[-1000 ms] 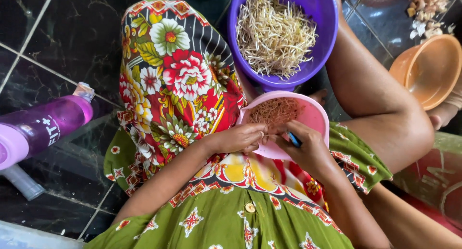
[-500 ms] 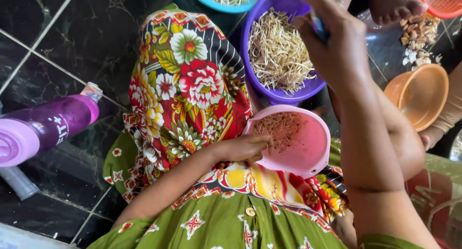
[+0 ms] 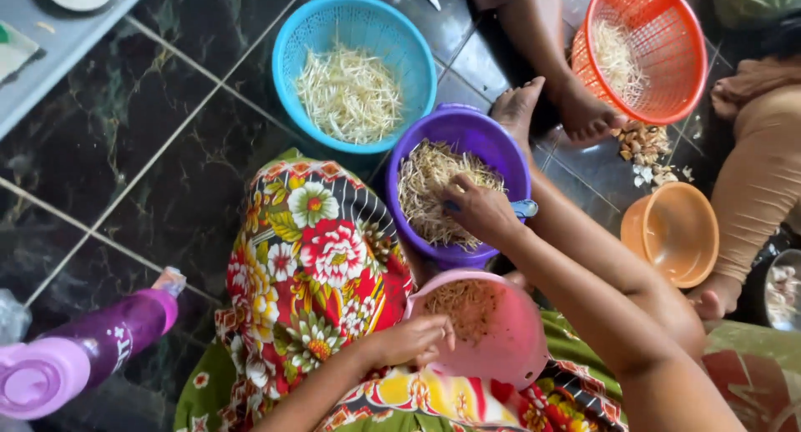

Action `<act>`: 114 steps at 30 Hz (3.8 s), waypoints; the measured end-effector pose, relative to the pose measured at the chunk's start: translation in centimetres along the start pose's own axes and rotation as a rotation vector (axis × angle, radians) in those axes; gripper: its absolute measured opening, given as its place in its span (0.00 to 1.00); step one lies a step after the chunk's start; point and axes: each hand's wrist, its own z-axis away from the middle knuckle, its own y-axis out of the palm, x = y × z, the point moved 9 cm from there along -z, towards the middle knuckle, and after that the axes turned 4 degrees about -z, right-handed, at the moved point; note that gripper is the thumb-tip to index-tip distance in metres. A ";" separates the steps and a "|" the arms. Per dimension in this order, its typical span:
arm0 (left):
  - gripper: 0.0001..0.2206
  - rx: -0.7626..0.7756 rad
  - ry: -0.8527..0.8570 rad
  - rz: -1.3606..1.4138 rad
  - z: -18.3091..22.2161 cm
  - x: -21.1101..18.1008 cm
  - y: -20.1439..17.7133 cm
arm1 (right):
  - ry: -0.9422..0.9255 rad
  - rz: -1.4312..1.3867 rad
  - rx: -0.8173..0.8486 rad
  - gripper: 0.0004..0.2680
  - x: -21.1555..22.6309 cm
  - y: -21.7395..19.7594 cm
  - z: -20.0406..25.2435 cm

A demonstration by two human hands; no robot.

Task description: A person sits on the floor and manually trims the ends off bean sprouts, moving them from one bowl to another.

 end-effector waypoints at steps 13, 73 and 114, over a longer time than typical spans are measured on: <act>0.12 -0.020 -0.058 -0.004 -0.8 -0.2 -0.9 | -0.085 1.665 0.814 0.11 12.0 22.7 27.5; 0.09 -0.057 0.227 -0.067 -0.3 -2.0 -0.2 | -0.165 2.148 1.146 0.09 -7.1 16.4 26.8; 0.10 -0.160 0.051 0.100 0.4 -1.2 -1.2 | -0.106 1.348 0.839 0.01 16.2 23.5 36.5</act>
